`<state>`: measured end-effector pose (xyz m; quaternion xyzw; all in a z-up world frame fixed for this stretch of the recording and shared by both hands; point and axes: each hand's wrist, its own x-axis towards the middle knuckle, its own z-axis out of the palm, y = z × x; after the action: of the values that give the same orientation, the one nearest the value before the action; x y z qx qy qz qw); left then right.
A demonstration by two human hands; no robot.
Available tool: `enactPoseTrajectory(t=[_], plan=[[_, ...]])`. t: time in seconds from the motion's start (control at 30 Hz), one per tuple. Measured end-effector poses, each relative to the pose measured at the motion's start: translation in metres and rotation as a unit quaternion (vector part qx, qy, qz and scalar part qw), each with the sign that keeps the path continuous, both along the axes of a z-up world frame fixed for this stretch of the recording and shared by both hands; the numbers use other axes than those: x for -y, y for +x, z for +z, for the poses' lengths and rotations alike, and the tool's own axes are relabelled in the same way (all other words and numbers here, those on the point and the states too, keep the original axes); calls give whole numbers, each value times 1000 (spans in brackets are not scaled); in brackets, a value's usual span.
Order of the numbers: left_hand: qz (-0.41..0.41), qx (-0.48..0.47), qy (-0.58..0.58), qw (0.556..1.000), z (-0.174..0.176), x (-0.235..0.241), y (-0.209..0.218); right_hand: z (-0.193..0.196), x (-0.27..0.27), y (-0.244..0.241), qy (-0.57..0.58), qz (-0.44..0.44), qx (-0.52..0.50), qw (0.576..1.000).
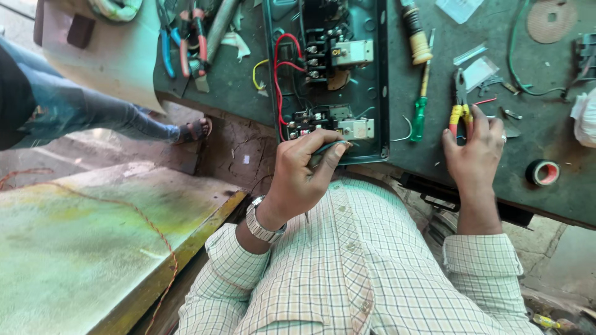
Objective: The person uses pliers to strip insulation from red and blue wires and a screwdriver to connect them to terminals inside an open electrical control box. The person repeatedly strips wire ends and secures them to the device's terminal block.
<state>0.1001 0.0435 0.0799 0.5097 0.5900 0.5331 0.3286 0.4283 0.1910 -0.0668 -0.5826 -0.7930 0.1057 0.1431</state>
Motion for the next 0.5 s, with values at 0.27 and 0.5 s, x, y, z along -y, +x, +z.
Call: enactPoseTrajectory(t=[0.27,0.5], plan=[[-35,-24,7,999,3,-12,3,60,13,22,-352,-69,-621,697],[-103,-20,32,994,12,-31,11,92,53,-16,-457,197,-509,702]])
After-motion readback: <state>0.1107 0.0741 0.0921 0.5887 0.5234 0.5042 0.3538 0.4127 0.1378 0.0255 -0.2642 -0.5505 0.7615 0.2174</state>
